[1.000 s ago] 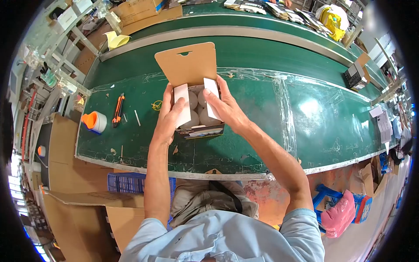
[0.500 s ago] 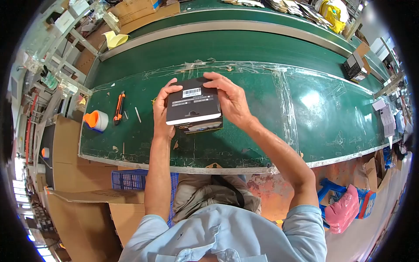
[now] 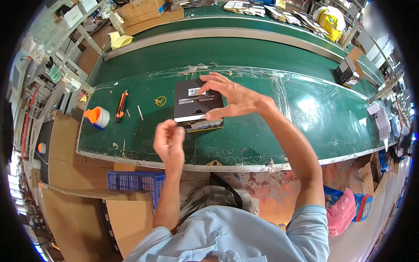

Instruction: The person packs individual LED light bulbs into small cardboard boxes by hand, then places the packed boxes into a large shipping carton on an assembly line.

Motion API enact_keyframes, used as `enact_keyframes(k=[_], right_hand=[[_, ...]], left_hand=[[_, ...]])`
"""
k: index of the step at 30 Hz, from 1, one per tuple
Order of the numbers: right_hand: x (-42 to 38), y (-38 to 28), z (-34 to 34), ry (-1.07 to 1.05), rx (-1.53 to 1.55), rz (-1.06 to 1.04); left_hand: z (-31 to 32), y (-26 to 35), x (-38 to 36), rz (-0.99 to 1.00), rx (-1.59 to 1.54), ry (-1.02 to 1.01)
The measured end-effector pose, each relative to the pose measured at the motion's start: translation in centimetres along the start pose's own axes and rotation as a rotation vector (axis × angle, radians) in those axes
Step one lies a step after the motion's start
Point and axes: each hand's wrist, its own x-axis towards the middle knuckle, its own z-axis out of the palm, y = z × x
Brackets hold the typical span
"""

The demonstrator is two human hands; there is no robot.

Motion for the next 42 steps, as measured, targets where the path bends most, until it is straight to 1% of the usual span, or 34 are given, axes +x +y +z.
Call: enact_keyframes(k=[2, 3, 4, 6, 8, 10, 11, 12, 13, 14, 15, 16, 17, 18, 20, 22, 23, 24, 27, 29, 33, 36, 38, 40, 42], right_hand=[[0.1, -0.3, 0.1, -0.032, -0.015, -0.042], [0.3, -0.4, -0.1, -0.047, -0.038, -0.027], [0.5, -0.5, -0.3, -0.058, -0.062, -0.014], [0.7, -0.6, -0.6, -0.083, -0.078, 0.014], [0.7, -0.5, -0.9, -0.148, -0.081, -0.003], [0.7, -0.9, -1.0, -0.156, -0.103, 0.002], [0.7, -1.0, -0.9, -0.165, -0.134, 0.002], [0.6, -1.0, -0.6, -0.167, -0.130, 0.007], [0.5, -1.1, -0.1, -0.117, -0.209, -0.044], [0.5, -1.0, 0.3, -0.066, -0.290, -0.098], [0.4, -0.8, 0.6, -0.067, -0.287, -0.098], [0.2, -0.6, 1.1, -0.003, -0.331, -0.142], [0.1, -0.5, 1.4, 0.062, -0.375, -0.186], [0.2, -0.5, 1.4, 0.064, -0.373, -0.184], [0.3, -0.7, 1.7, 0.133, -0.361, -0.236], [0.3, -0.8, 1.3, 0.139, -0.339, -0.238], [0.3, -0.8, 1.1, 0.138, -0.320, -0.241], [0.4, -0.7, 0.9, 0.140, -0.322, -0.248], [0.5, -0.2, 0.7, 0.093, -0.232, -0.232], [0.4, 0.3, 1.0, 0.103, -0.244, -0.246], [-0.2, 0.9, 1.7, 0.117, -0.278, -0.283], [-1.2, 1.1, 2.7, 0.163, -0.311, -0.314], [-2.3, 1.1, 3.5, 0.208, -0.242, -0.335], [-3.4, 0.9, 3.8, 0.207, -0.243, -0.341], [-4.0, 1.0, 4.0, 0.184, -0.285, -0.284]], left_hand=[[1.7, 2.2, -0.4, -0.078, -0.134, -0.121], [1.8, 1.9, -0.2, -0.132, -0.103, -0.246], [2.0, 0.4, -0.4, -0.135, -0.126, -0.302], [3.3, 0.9, -1.1, -0.196, -0.386, -0.319], [3.3, -0.5, -1.5, -0.173, -0.381, -0.339], [3.5, -1.5, -1.7, 0.022, -0.242, -0.319], [3.4, -2.3, -2.1, 0.016, -0.242, -0.323], [3.1, -3.0, -2.5, 0.115, -0.144, -0.311], [2.8, -3.7, -3.0, 0.216, -0.045, -0.297], [2.6, -3.3, -3.1, 0.215, -0.045, -0.295], [2.4, -2.2, -3.1, 0.256, -0.012, -0.273], [2.0, -1.0, -3.1, 0.296, 0.023, -0.255], [1.4, 0.6, -2.9, 0.375, 0.131, -0.211], [0.6, 0.5, -2.5, 0.471, 0.170, -0.179], [-0.2, 1.0, -1.2, 0.569, 0.246, -0.054], [0.0, 1.0, 0.8, 0.548, 0.349, -0.018], [0.1, 0.8, 1.6, 0.489, 0.358, -0.080], [0.3, 0.5, 2.4, 0.492, 0.301, -0.139], [1.0, -0.6, 3.9, 0.431, 0.261, -0.203], [1.3, -1.3, 4.3, 0.314, 0.077, -0.303], [1.7, -1.7, 3.8, 0.303, 0.049, -0.256], [1.6, -2.1, 3.7, 0.350, 0.055, -0.240], [1.1, -2.5, 4.0, 0.444, 0.154, -0.284], [0.7, -2.6, 4.0, 0.452, 0.164, -0.304], [0.3, -2.3, 4.0, 0.448, 0.175, -0.323]])
